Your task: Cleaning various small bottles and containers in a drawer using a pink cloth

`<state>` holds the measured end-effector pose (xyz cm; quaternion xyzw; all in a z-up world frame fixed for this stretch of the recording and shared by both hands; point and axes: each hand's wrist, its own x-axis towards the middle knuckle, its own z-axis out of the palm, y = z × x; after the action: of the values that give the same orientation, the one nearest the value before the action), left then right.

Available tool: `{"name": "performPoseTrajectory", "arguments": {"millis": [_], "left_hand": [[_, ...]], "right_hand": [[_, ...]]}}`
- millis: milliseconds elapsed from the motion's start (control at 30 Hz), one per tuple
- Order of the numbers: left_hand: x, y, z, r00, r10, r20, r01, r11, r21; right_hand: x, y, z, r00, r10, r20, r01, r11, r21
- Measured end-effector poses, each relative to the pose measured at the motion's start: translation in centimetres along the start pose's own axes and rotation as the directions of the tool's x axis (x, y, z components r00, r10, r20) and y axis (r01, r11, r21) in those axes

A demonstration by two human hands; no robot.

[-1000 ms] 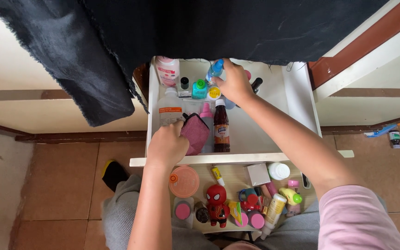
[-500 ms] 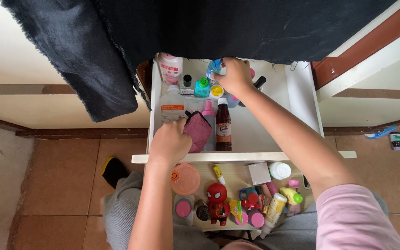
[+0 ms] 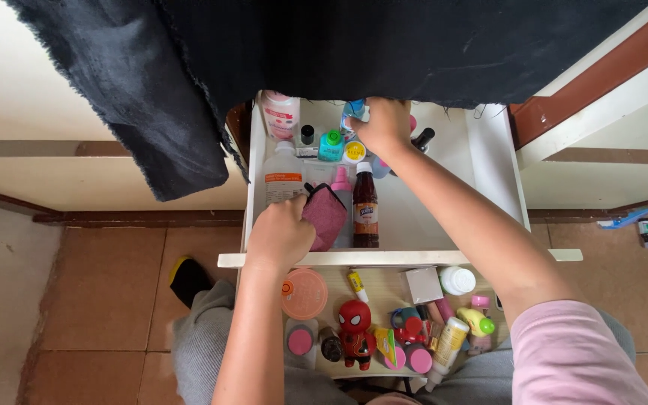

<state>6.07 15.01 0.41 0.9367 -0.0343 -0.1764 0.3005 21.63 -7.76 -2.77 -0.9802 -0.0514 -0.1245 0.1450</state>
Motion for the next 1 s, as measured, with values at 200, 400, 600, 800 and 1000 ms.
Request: {"name": "performPoseTrajectory", "arguments": {"millis": [200,400,600,800,1000], "left_hand": [[0.2,0.0,0.2,1.0,-0.018,0.003,0.018,1.0,0.016],[0.0,0.2,0.2,1.0,-0.004,-0.013,0.004,1.0,0.023],[0.0,0.3,0.1,1.0,0.002,-0.008,-0.002,1.0,0.007],[0.3,-0.2,0.5,1.0,0.001,0.003,-0.002,0.999,0.039],[0.2,0.1,0.1,0.999,-0.013,0.03,0.012,0.998,0.055]], "right_hand": [[-0.3,-0.8,-1.3,1.0,0.023,0.016,-0.024,0.999,0.024],[0.2,-0.9,-1.9,0.999,0.046,0.017,-0.046,0.999,0.015],[-0.6,-0.5,-2.4,0.997,0.07,0.023,-0.071,0.995,0.063],[-1.2,0.8,-0.6,0.987,0.068,-0.145,-0.002,0.911,0.412],[-0.9,1.0,-0.7,0.987,0.122,-0.106,-0.073,0.921,0.382]]}}
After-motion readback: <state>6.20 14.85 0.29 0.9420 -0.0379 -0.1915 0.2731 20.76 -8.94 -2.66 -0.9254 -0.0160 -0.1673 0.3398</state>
